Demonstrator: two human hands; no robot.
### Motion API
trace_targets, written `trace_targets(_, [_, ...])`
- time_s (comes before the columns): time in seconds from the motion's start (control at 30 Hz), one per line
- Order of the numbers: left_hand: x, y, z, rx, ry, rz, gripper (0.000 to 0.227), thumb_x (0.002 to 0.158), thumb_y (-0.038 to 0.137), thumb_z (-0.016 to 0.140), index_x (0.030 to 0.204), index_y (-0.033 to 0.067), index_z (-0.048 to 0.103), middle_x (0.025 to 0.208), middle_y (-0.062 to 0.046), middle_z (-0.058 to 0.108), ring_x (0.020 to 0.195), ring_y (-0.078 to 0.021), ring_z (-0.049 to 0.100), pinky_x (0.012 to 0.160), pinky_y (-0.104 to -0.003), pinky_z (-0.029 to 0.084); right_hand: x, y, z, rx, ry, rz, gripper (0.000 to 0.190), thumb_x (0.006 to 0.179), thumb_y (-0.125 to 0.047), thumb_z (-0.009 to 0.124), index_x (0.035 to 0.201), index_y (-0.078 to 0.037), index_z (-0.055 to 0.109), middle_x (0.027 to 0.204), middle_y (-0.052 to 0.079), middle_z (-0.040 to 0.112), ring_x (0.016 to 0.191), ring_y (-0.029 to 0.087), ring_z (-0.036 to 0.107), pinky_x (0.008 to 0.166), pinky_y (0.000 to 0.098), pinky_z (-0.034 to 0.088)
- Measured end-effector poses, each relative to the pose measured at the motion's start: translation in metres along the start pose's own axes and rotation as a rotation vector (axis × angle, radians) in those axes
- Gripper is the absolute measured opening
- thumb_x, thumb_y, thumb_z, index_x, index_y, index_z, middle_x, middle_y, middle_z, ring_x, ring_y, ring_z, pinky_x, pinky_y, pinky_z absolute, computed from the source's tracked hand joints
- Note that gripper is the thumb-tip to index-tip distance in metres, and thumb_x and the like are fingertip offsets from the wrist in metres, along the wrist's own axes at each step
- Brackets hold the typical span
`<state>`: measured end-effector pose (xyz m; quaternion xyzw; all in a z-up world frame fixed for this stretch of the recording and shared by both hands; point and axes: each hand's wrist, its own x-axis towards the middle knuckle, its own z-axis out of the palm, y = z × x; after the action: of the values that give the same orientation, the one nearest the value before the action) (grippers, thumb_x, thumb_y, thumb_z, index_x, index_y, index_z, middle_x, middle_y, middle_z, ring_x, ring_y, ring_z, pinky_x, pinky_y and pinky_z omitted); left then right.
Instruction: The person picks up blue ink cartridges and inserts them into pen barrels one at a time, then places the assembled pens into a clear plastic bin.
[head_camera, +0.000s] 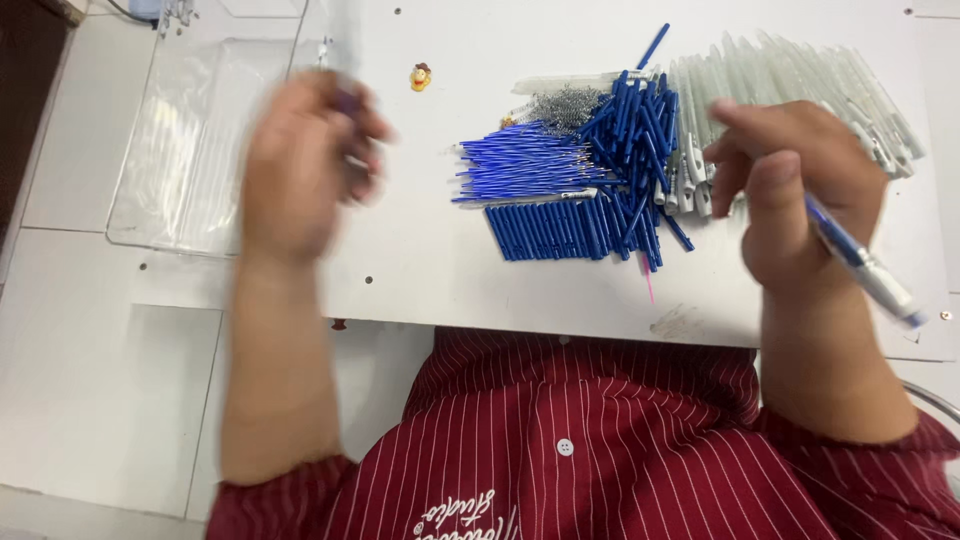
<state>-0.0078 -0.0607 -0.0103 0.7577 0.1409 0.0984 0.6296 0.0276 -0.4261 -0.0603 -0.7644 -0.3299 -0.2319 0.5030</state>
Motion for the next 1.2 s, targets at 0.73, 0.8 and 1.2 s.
trace_targets(0.73, [-0.078,-0.083,0.137,-0.534,-0.56,0.263,0.038,0.111,0.009,0.042,0.148,0.0002,0.046,0.091,-0.015,0.071,0.068,-0.0139,0.065,0.055,-0.023,0.057,-0.003,-0.052,0.046,0.256,-0.101,0.129,0.02,0.084,0.014,0.073,0.104,0.01,0.075,0.073,0.021,0.072,0.066,0.036,0.073,0.063,0.043,0.059])
trace_targets(0.8, [-0.077,-0.088,0.138,-0.507,-0.544,0.276,0.038,0.11,0.007,0.042,0.147,0.0002,0.046,0.092,-0.014,0.072,0.069,-0.0132,0.066,0.057,-0.024,0.058,-0.003,-0.051,0.047,0.239,-0.117,0.117,0.02,0.084,0.013,0.072,0.104,0.011,0.075,0.073,0.022,0.072,0.068,0.039,0.073,0.063,0.045,0.058])
trace_targets(1.2, [-0.085,-0.079,0.132,-0.719,-0.676,0.248,0.061,0.096,0.002,0.052,0.155,0.0007,0.035,0.066,-0.009,0.068,0.051,-0.0143,0.062,0.048,-0.023,0.052,-0.013,-0.02,0.046,0.479,0.034,0.316,0.04,0.107,-0.021,0.049,0.124,0.012,0.063,0.079,0.025,0.07,0.055,0.024,0.065,0.047,0.0338,0.059])
